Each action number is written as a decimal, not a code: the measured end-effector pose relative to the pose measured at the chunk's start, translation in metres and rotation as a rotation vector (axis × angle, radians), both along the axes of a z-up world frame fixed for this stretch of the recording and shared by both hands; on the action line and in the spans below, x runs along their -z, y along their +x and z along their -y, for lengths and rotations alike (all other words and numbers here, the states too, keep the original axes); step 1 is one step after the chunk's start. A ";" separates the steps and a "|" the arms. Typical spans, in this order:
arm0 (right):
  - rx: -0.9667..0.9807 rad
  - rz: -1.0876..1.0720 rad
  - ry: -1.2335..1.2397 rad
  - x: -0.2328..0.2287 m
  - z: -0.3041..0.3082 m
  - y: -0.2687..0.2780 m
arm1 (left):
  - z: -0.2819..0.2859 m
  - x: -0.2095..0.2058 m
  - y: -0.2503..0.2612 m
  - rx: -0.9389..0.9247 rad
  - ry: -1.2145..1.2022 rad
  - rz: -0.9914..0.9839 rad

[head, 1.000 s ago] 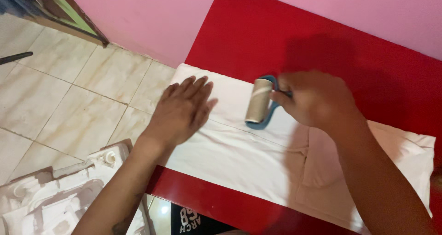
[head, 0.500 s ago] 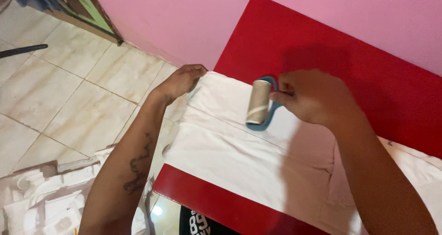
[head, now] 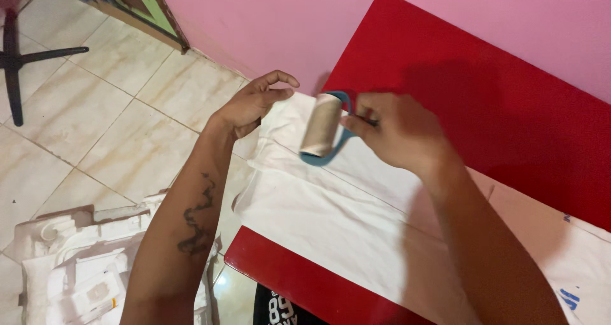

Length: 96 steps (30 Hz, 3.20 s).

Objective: The person smooths a white t-shirt on a red table, uses a lint roller to remove lint from the fabric, then folds the shirt in half and rolls it into a compact bundle. The shirt is handled one at a time and the final rolled bundle remains on the table.

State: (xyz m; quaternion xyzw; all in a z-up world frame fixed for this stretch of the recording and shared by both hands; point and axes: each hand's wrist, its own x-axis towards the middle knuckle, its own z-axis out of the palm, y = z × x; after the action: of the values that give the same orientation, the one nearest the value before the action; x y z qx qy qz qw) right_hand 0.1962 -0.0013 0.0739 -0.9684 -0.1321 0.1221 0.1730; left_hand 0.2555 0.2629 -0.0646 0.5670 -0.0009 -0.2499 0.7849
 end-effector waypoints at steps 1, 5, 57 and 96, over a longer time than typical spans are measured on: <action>0.021 -0.039 -0.078 -0.006 0.007 0.000 | -0.006 -0.002 -0.001 0.005 0.023 -0.001; 0.062 -0.057 -0.218 -0.013 0.017 0.000 | -0.019 0.000 -0.004 -0.078 0.156 0.022; 0.320 -0.169 -0.115 0.003 0.116 -0.135 | 0.135 -0.067 -0.155 0.214 1.113 1.220; 0.037 0.007 -0.165 -0.015 0.067 -0.108 | 0.055 -0.067 -0.201 0.052 1.226 1.041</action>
State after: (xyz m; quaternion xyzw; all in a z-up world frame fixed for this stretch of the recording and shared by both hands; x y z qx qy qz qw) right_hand 0.0887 -0.0685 0.0892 -0.9820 -0.1044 0.1258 0.0944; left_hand 0.0543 0.2079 0.0027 0.9405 -0.2425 0.0721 0.2267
